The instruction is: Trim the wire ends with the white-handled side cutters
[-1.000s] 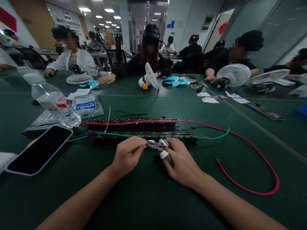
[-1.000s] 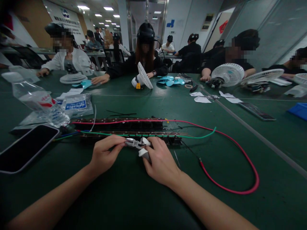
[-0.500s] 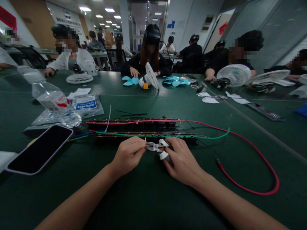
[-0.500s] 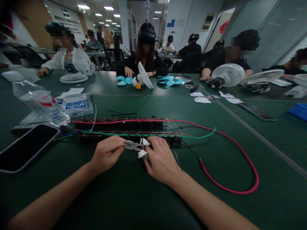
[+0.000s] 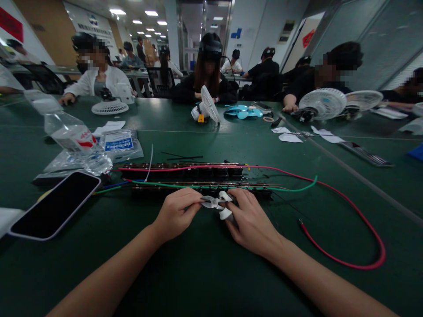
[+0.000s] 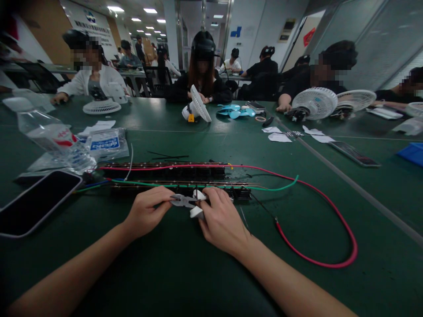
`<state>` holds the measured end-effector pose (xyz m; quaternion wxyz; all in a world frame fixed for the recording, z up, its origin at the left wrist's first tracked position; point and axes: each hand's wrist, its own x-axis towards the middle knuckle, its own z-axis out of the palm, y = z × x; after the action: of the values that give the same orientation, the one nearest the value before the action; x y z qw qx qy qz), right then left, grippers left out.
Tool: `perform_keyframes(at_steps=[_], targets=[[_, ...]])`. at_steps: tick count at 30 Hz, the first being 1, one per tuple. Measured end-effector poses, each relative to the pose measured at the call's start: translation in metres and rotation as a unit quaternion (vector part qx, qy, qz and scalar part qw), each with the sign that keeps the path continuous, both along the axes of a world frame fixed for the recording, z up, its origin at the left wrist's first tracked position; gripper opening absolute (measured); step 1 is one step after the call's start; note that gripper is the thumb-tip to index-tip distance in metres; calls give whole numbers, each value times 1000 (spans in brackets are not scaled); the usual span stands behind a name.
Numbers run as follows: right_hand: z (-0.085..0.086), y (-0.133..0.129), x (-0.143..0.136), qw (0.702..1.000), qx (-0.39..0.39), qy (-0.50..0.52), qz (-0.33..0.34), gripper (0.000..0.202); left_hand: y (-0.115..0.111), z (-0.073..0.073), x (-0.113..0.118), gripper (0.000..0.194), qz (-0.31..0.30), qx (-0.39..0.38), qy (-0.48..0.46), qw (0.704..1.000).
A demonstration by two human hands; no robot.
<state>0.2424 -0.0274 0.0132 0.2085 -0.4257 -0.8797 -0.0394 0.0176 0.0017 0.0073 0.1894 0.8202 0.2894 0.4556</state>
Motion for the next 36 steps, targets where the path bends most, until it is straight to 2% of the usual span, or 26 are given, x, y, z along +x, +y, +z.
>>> perform_keyframes(at_steps=[36], targets=[[-2,0,2,1000,-12,-22,-2,23,1,-2,0,16,4,12,5,1000]])
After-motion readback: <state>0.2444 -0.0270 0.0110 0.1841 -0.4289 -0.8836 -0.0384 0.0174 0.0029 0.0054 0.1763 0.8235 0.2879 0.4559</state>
